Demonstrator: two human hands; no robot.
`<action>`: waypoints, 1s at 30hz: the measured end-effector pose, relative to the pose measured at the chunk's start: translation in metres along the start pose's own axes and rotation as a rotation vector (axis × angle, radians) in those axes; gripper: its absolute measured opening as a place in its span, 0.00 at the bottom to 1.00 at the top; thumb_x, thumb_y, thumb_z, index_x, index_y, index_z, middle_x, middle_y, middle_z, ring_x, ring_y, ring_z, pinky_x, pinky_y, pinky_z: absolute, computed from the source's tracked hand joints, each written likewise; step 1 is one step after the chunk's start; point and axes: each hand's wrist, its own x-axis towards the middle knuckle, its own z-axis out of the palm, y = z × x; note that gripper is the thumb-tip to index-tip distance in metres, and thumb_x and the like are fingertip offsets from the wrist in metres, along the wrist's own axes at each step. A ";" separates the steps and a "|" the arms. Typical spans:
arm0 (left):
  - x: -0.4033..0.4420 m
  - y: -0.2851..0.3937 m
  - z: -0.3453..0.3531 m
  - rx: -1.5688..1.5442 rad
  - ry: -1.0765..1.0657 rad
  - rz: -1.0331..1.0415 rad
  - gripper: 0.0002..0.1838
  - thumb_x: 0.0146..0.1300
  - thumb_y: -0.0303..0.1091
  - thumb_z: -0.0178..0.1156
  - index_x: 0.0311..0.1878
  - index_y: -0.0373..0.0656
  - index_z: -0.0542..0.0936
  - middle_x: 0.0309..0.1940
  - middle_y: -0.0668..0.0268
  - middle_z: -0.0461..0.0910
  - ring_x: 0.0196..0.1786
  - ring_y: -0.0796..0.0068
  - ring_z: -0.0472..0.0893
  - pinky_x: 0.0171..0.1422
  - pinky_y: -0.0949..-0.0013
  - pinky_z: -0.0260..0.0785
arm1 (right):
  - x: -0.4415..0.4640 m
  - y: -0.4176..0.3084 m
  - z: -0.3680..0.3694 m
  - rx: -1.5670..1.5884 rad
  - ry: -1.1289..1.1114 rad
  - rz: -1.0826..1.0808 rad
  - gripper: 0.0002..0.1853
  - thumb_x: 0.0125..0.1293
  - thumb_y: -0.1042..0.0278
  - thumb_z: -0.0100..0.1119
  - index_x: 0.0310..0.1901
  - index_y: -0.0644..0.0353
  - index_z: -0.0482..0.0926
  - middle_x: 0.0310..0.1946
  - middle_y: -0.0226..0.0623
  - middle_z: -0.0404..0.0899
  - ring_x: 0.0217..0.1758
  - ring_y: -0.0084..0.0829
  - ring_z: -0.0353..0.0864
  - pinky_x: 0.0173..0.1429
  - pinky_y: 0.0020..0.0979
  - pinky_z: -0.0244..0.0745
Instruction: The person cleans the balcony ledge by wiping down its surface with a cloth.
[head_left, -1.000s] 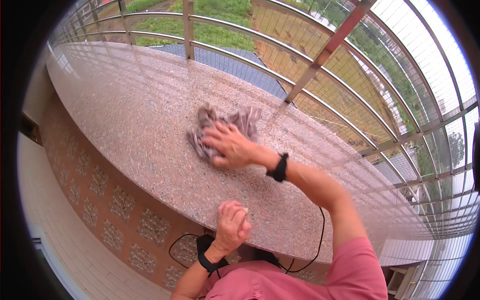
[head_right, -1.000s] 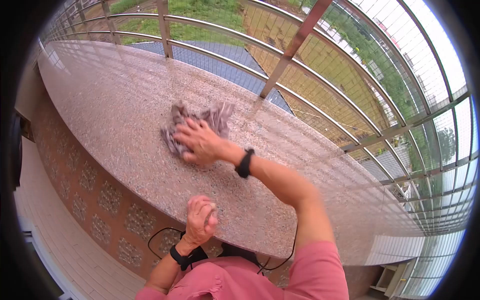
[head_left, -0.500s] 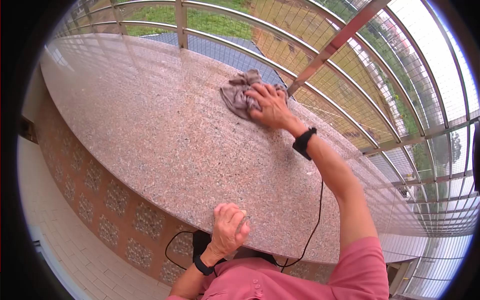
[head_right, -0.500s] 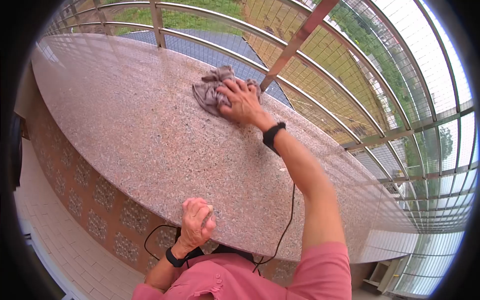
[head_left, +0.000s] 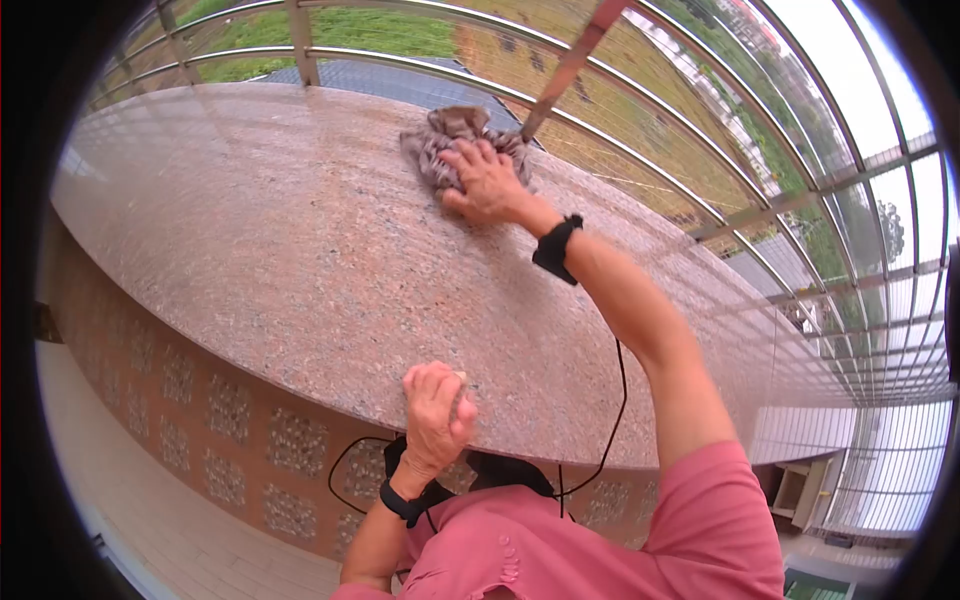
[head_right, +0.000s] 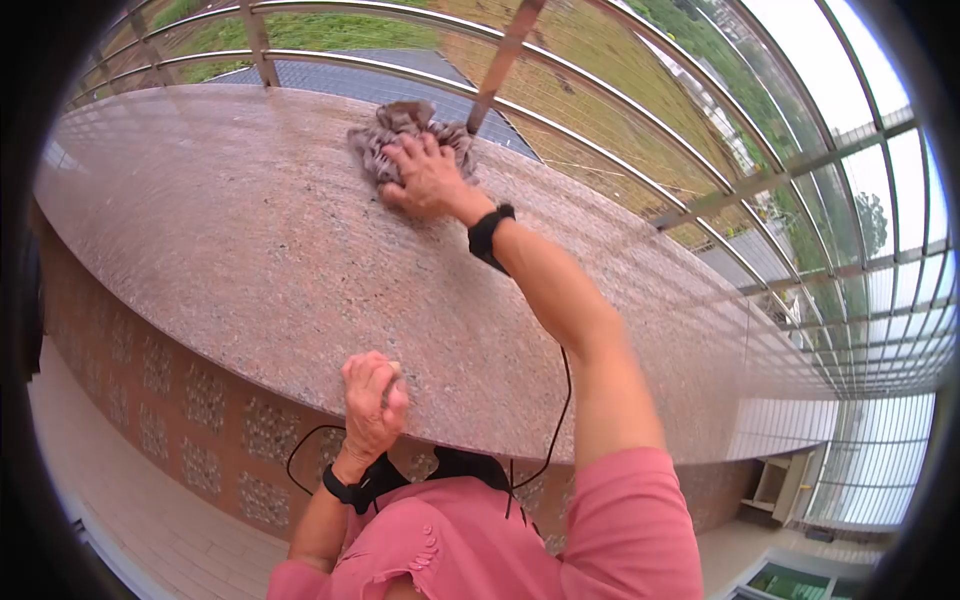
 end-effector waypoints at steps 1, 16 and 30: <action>-0.001 0.000 0.001 -0.007 -0.008 0.007 0.15 0.54 0.32 0.57 0.44 0.36 0.75 0.40 0.55 0.74 0.49 0.50 0.75 0.60 0.48 0.61 | -0.023 -0.009 -0.002 -0.007 -0.010 -0.043 0.37 0.64 0.40 0.54 0.71 0.47 0.62 0.74 0.44 0.56 0.77 0.55 0.50 0.73 0.59 0.50; 0.004 0.008 0.002 0.009 0.062 -0.079 0.08 0.64 0.28 0.47 0.39 0.37 0.75 0.38 0.54 0.75 0.45 0.54 0.75 0.58 0.56 0.64 | -0.240 -0.038 -0.032 0.335 0.036 -0.299 0.20 0.56 0.45 0.66 0.43 0.49 0.84 0.56 0.32 0.75 0.67 0.40 0.63 0.64 0.48 0.61; 0.006 0.010 0.000 0.016 0.046 -0.102 0.06 0.58 0.25 0.51 0.38 0.37 0.75 0.35 0.57 0.74 0.46 0.53 0.76 0.57 0.54 0.64 | -0.075 0.125 -0.030 -0.004 0.173 0.110 0.20 0.62 0.45 0.57 0.53 0.43 0.77 0.60 0.30 0.71 0.64 0.42 0.66 0.63 0.47 0.58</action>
